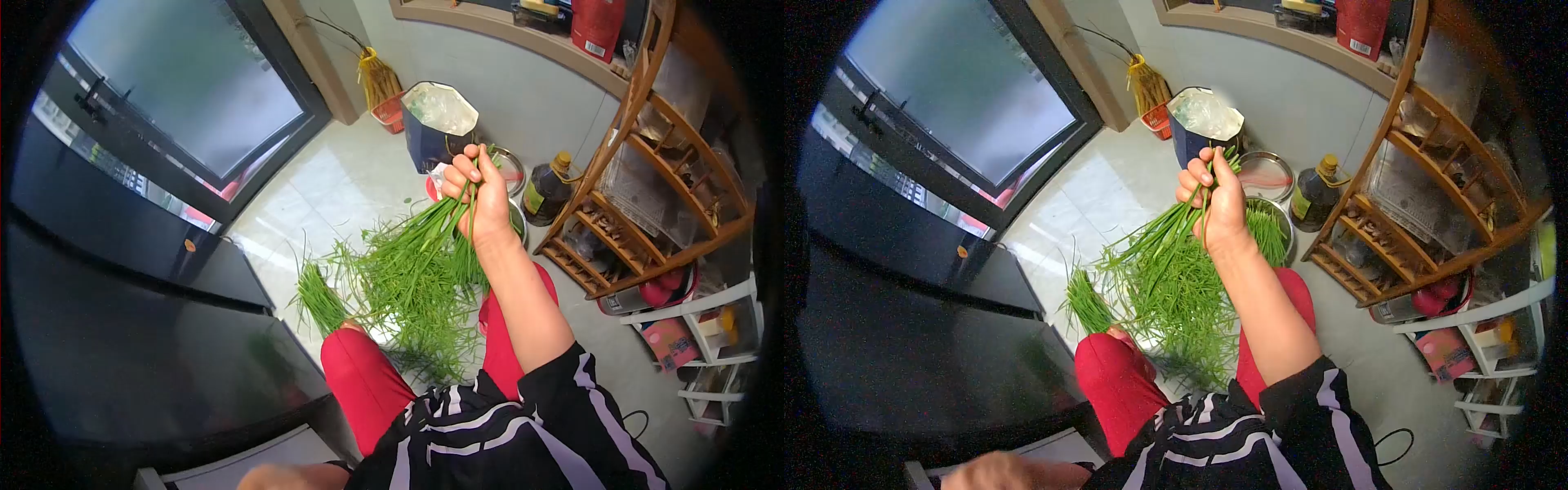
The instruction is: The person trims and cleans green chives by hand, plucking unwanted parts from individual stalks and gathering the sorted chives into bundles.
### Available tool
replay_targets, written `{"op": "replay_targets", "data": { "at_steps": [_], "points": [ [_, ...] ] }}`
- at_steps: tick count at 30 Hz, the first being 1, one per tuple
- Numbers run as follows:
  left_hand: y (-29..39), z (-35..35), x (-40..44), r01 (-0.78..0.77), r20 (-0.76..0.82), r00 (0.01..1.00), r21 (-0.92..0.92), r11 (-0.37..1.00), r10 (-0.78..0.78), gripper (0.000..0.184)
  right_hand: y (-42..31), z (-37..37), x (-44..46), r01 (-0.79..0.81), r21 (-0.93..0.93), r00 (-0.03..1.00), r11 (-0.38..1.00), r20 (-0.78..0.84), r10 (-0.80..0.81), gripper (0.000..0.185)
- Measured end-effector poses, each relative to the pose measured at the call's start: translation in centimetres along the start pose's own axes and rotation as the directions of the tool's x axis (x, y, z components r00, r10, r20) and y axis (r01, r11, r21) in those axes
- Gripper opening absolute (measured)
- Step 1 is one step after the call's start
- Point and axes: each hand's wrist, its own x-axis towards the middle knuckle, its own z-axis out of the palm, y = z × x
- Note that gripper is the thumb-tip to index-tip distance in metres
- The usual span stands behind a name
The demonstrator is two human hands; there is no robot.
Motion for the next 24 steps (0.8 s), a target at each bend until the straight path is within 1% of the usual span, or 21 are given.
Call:
{"op": "replay_targets", "data": {
  "at_steps": [1, 2, 3, 4, 5, 6, 8, 9, 11, 12, 13, 15, 17, 19, 23, 24],
  "points": [
    [0.8, 0.0, -1.5, 0.250, -0.088, 0.965, 0.020, 0.968, -0.247, 0.020, -0.1, 0.9, -0.8, -0.005, -0.007, 1.000, 1.000, 0.011, 0.005, 0.023],
    [-0.9, 0.1, -3.4, 0.286, -0.290, 0.932, 0.214, 0.934, -0.219, 0.014, -0.1, 1.7, -1.7, 0.009, -0.014, 1.000, 1.000, -0.001, -0.009, 0.024],
    [-2.4, 0.5, -4.0, 0.351, -0.477, 0.867, 0.384, 0.854, -0.142, 0.014, 0.0, 2.3, -2.5, 0.019, -0.021, 1.000, 1.000, -0.013, -0.019, 0.024],
    [-2.1, 0.7, -3.9, 0.712, -0.653, 0.673, 0.445, 0.543, -0.347, 0.014, 0.0, 2.7, -3.2, 0.009, -0.020, 1.000, 1.000, 0.013, -0.008, 0.024],
    [-3.0, 0.6, -4.1, 0.793, -0.708, 0.605, 0.498, 0.351, -0.364, 0.008, 0.3, 3.3, -4.0, -0.007, -0.028, 1.000, 1.000, 0.021, 0.007, 0.024],
    [-4.6, 0.3, -5.2, 0.791, -0.734, 0.612, 0.562, 0.244, -0.293, 0.008, 0.5, 4.1, -4.9, -0.012, -0.042, 1.000, 0.999, 0.006, 0.013, 0.024],
    [-6.6, 0.1, -6.8, 0.817, -0.799, 0.566, 0.511, 0.266, -0.204, 0.012, 1.0, 5.6, -6.6, -0.019, -0.068, 1.000, 0.997, -0.006, 0.019, 0.024],
    [-7.1, 0.2, -7.2, 0.817, -0.804, 0.564, 0.511, 0.267, -0.187, 0.012, 1.3, 6.1, -7.2, -0.032, -0.073, 0.999, 0.997, 0.004, 0.033, 0.024],
    [-7.8, 0.4, -7.9, 0.833, -0.843, 0.528, 0.491, 0.253, -0.102, 0.012, 1.9, 7.0, -8.4, -0.042, -0.095, 0.999, 0.995, 0.009, 0.044, 0.024],
    [-8.1, 0.4, -8.0, 0.818, -0.831, 0.554, 0.533, 0.216, -0.048, 0.011, 2.0, 7.3, -8.9, -0.047, -0.096, 0.999, 0.994, 0.018, 0.049, 0.025],
    [-8.1, 0.5, -8.2, 0.820, -0.835, 0.550, 0.531, 0.213, -0.035, 0.011, 2.3, 7.5, -9.2, -0.060, -0.098, 0.998, 0.993, 0.025, 0.062, 0.025],
    [-8.1, 0.7, -8.3, 0.846, -0.852, 0.520, 0.503, 0.180, -0.065, 0.010, 2.6, 7.7, -9.6, -0.070, -0.081, 0.994, 0.994, 0.077, 0.076, 0.025],
    [-8.2, 0.8, -8.6, 0.832, -0.846, 0.533, 0.517, 0.203, -0.028, 0.011, 3.1, 8.3, -10.2, -0.068, -0.116, 0.994, 0.991, 0.074, 0.077, 0.025],
    [-7.9, 1.0, -8.7, 0.856, -0.864, 0.500, 0.482, 0.186, -0.061, 0.012, 3.7, 9.2, -10.8, -0.085, -0.137, 0.995, 0.987, 0.046, 0.092, 0.025],
    [-8.1, 1.0, -9.0, 0.867, -0.876, 0.479, 0.462, 0.184, -0.054, 0.012, 4.6, 9.9, -11.4, -0.114, -0.152, 0.989, 0.982, 0.072, 0.126, 0.025],
    [-8.2, 0.8, -9.2, 0.866, -0.881, 0.471, 0.454, 0.209, -0.040, 0.011, 4.8, 10.0, -11.4, -0.111, -0.166, 0.990, 0.980, 0.070, 0.124, 0.025]
  ]
}}
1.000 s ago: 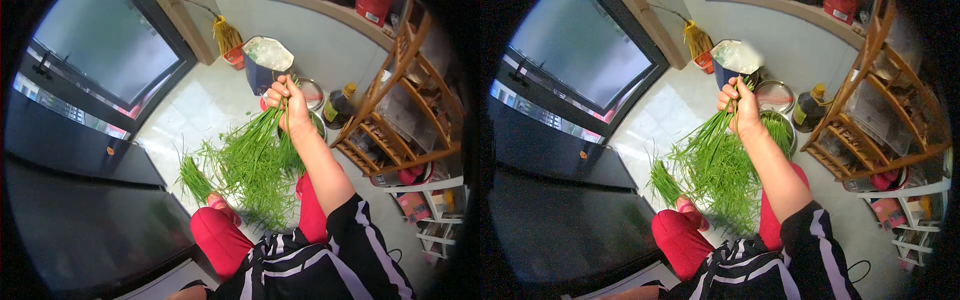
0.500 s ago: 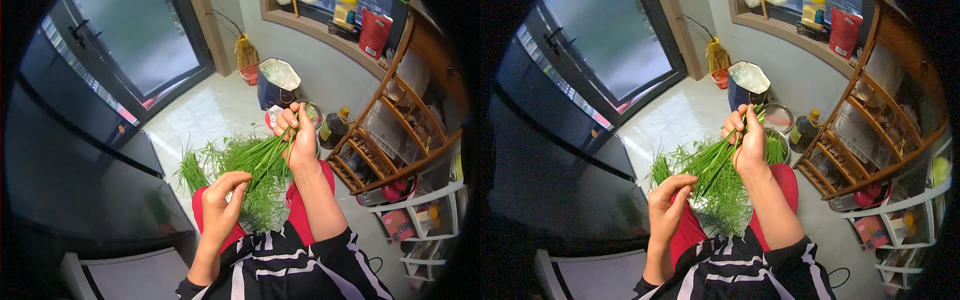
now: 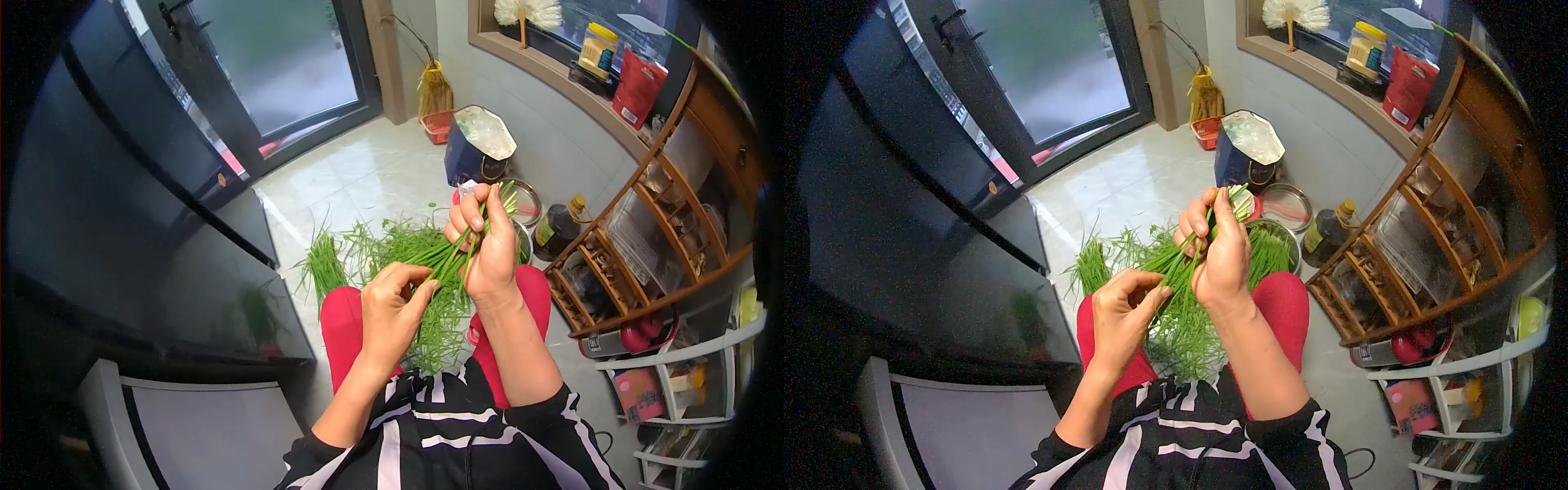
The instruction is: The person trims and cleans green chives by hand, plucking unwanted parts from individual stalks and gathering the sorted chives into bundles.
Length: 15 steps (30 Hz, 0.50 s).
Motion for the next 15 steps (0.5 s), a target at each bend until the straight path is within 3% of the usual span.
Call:
{"op": "replay_targets", "data": {
  "at_steps": [15],
  "points": [
    [0.72, 0.16, 0.58, -0.021, -0.073, 0.997, -0.041, 0.999, 0.018, 0.005, 1.12, 0.77, -0.65, 0.004, -0.155, 0.999, 0.988, -0.034, -0.009, 0.027]
  ]
}}
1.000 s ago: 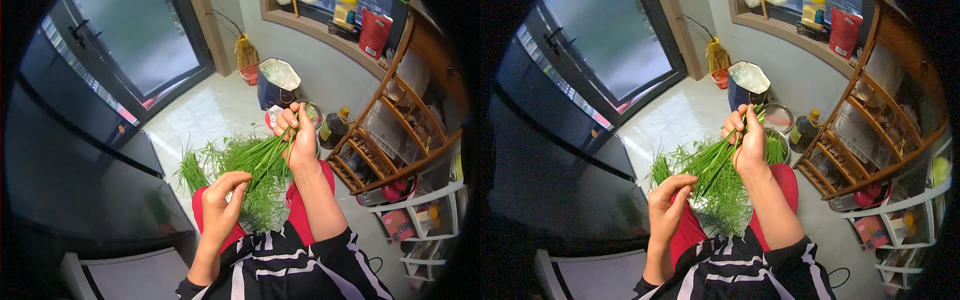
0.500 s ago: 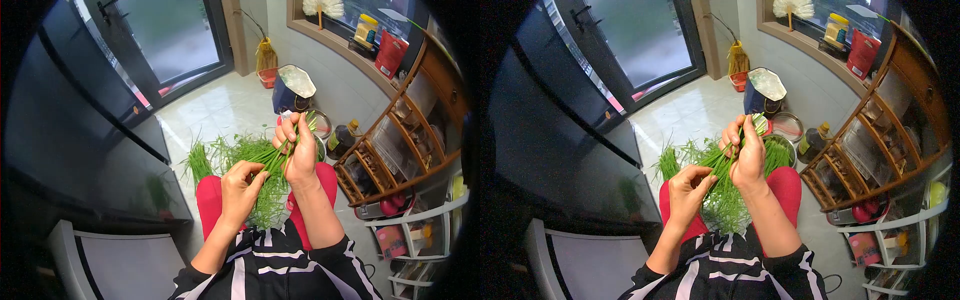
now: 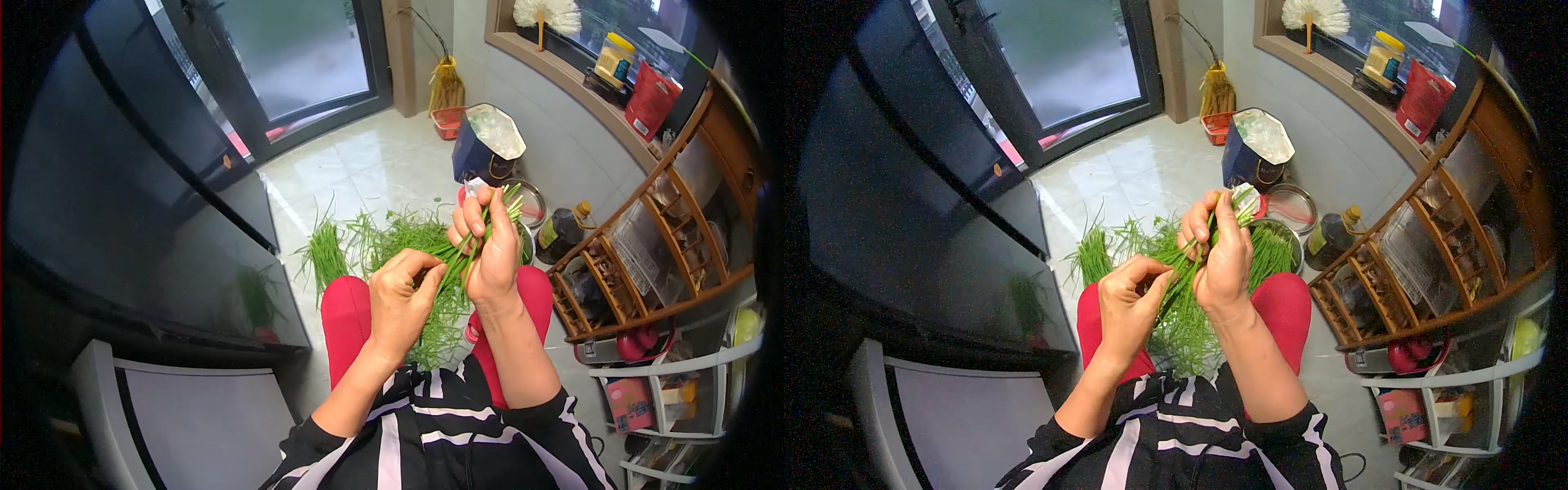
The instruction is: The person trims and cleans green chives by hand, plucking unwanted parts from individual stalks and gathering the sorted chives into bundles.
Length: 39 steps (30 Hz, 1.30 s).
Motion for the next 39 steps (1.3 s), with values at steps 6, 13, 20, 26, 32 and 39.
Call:
{"op": "replay_targets", "data": {
  "at_steps": [6, 13, 20, 26, 32, 39],
  "points": [
    [-0.4, 0.0, 0.2, -0.180, -0.016, 0.982, 0.192, 0.965, 0.186, 0.007, 0.0, 0.0, 0.0, 0.010, -0.033, 1.000, 0.999, 0.010, -0.010, 0.027],
    [-0.5, -0.6, 0.1, -0.024, -0.144, 0.988, 0.190, 0.981, 0.052, 0.008, 0.2, -1.1, 0.3, 0.102, 0.059, 0.987, 0.993, -0.132, -0.093, 0.025],
    [-3.4, -3.8, 0.4, 0.173, -0.210, 0.967, 0.111, 0.979, -0.147, 0.023, -1.8, -3.2, 1.2, 0.184, 0.071, 0.967, 0.980, -0.193, -0.168, 0.024],
    [-3.2, -4.8, 0.5, 0.094, -0.262, 0.964, 0.144, 0.985, -0.053, 0.018, -2.6, -4.3, 1.3, 0.188, 0.193, 0.957, 0.963, -0.259, -0.134, 0.025],
    [-3.3, -4.0, -0.2, 0.060, -0.163, 0.986, 0.088, 0.994, -0.045, 0.005, -3.1, -4.7, 1.2, 0.195, 0.296, 0.959, 0.935, -0.259, -0.118, 0.025],
    [-2.4, -3.7, 0.6, -0.082, -0.105, 0.990, 0.114, 0.990, 0.095, 0.005, -3.1, -4.1, 0.7, 0.124, 0.316, 0.981, 0.941, -0.179, -0.069, 0.023]
  ]
}}
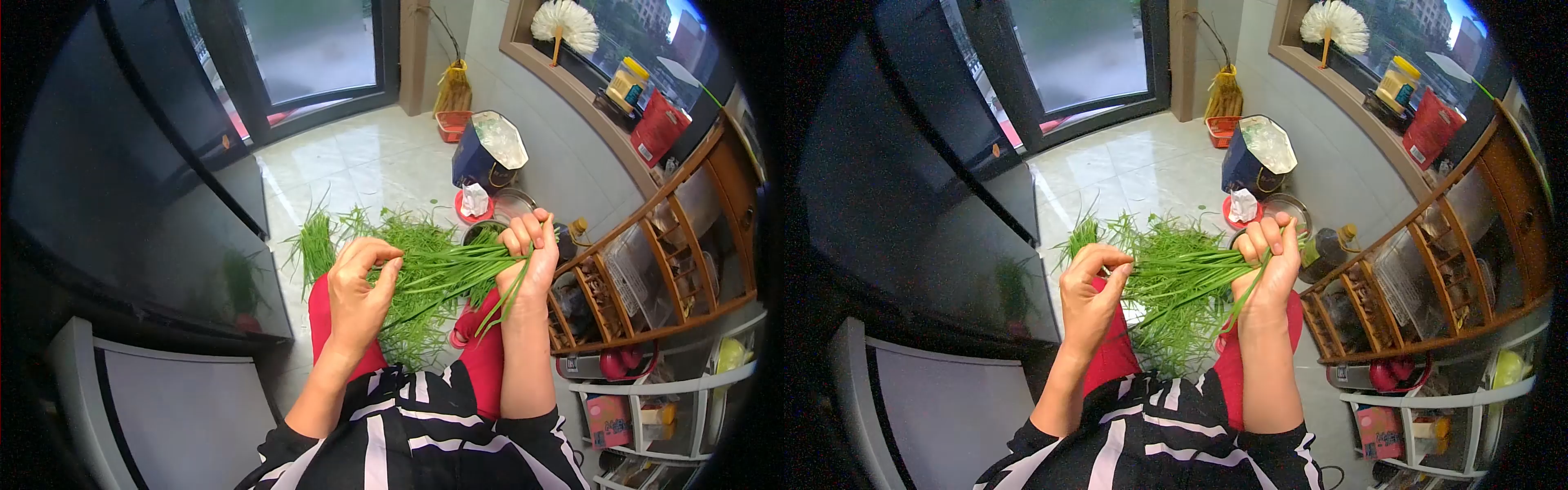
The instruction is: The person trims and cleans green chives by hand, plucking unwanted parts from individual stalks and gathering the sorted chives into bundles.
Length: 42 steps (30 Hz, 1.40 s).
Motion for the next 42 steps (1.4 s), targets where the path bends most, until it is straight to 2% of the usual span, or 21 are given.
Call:
{"op": "replay_targets", "data": {
  "at_steps": [5, 7, 9, 11, 13, 15, 17, 23, 30, 33, 34, 35, 36, 37, 39, 41, 42],
  "points": [
    [0.7, 0.0, 1.3, 0.107, 0.015, 0.994, -0.135, 0.985, -0.106, 0.006, 0.3, 0.5, -0.5, -0.078, -0.037, 0.981, 0.996, 0.177, 0.083, 0.024],
    [1.1, 0.0, 1.7, 0.101, 0.026, 0.995, -0.150, 0.983, -0.099, 0.005, 0.3, 0.5, -0.6, -0.071, -0.073, 0.978, 0.995, 0.191, 0.084, 0.024],
    [1.5, 0.0, 1.9, 0.012, 0.142, 0.990, -0.194, 0.981, 0.015, 0.006, 0.5, 0.7, -0.8, -0.066, -0.108, 0.975, 0.992, 0.206, 0.087, 0.024],
    [1.6, 0.2, 2.0, -0.019, 0.176, 0.983, -0.181, 0.983, 0.052, 0.007, 0.7, 1.1, -1.0, -0.065, -0.098, 0.975, 0.993, 0.207, 0.084, 0.024],
    [1.7, 0.3, 2.1, -0.196, 0.274, 0.939, -0.061, 0.979, 0.205, 0.012, 0.9, 1.2, -1.1, -0.071, -0.103, 0.974, 0.992, 0.205, 0.091, 0.024],
    [1.9, 0.5, 1.8, -0.184, 0.277, 0.941, -0.061, 0.981, 0.194, 0.017, 1.0, 1.2, -1.2, -0.075, -0.109, 0.975, 0.991, 0.202, 0.096, 0.025],
    [1.9, 0.5, 1.7, -0.241, 0.278, 0.931, -0.015, 0.970, 0.236, 0.020, 1.0, 1.2, -1.2, -0.093, -0.123, 0.965, 0.988, 0.233, 0.119, 0.024],
    [1.7, 0.8, 1.4, -0.278, 0.304, 0.921, 0.072, 0.958, 0.244, 0.020, 1.3, 1.3, -1.4, -0.108, -0.162, 0.962, 0.981, 0.233, 0.144, 0.026],
    [1.9, 1.1, 1.5, -0.256, 0.298, 0.926, 0.044, 0.966, 0.232, 0.017, 1.6, 1.5, -1.7, -0.124, -0.181, 0.957, 0.976, 0.239, 0.166, 0.026],
    [1.5, 1.5, 1.2, -0.184, 0.295, 0.937, -0.040, 0.982, 0.187, 0.012, 1.6, 1.2, -1.6, -0.114, -0.182, 0.961, 0.977, 0.229, 0.155, 0.026],
    [1.3, 1.8, 1.0, 0.022, 0.202, 0.978, -0.309, 0.951, 0.043, 0.009, 1.4, 0.8, -1.3, -0.095, -0.158, 0.973, 0.983, 0.192, 0.125, 0.026],
    [1.2, 2.0, 0.9, 0.189, 0.150, 0.981, -0.566, 0.802, -0.125, 0.007, 1.1, 0.5, -1.0, -0.073, -0.134, 0.983, 0.988, 0.156, 0.094, 0.026],
    [1.0, 1.6, 1.1, 0.199, 0.103, 0.980, -0.618, 0.761, -0.173, 0.008, 0.8, 0.0, -0.6, -0.045, -0.105, 0.991, 0.993, 0.120, 0.058, 0.026],
    [0.9, 1.2, 1.2, 0.223, 0.083, 0.972, -0.629, 0.744, -0.221, 0.008, 0.5, -0.3, -0.4, -0.043, -0.106, 0.991, 0.993, 0.118, 0.056, 0.026],
    [-0.2, 0.1, 0.8, 0.222, 0.086, 0.974, -0.564, 0.795, -0.211, 0.010, -0.2, -0.6, 0.0, -0.028, 0.050, 0.994, 0.998, 0.105, 0.023, 0.024],
    [-0.8, -0.4, 0.2, 0.205, 0.064, 0.977, -0.528, 0.824, -0.203, 0.011, -0.8, -1.0, 0.2, -0.013, 0.051, 0.993, 0.999, 0.121, 0.007, 0.024],
    [-0.8, -0.5, -0.2, 0.212, -0.019, 0.969, -0.450, 0.867, -0.246, 0.010, -0.9, -0.9, 0.2, 0.031, 0.026, 0.996, 0.999, 0.079, -0.033, 0.024]
  ]
}}
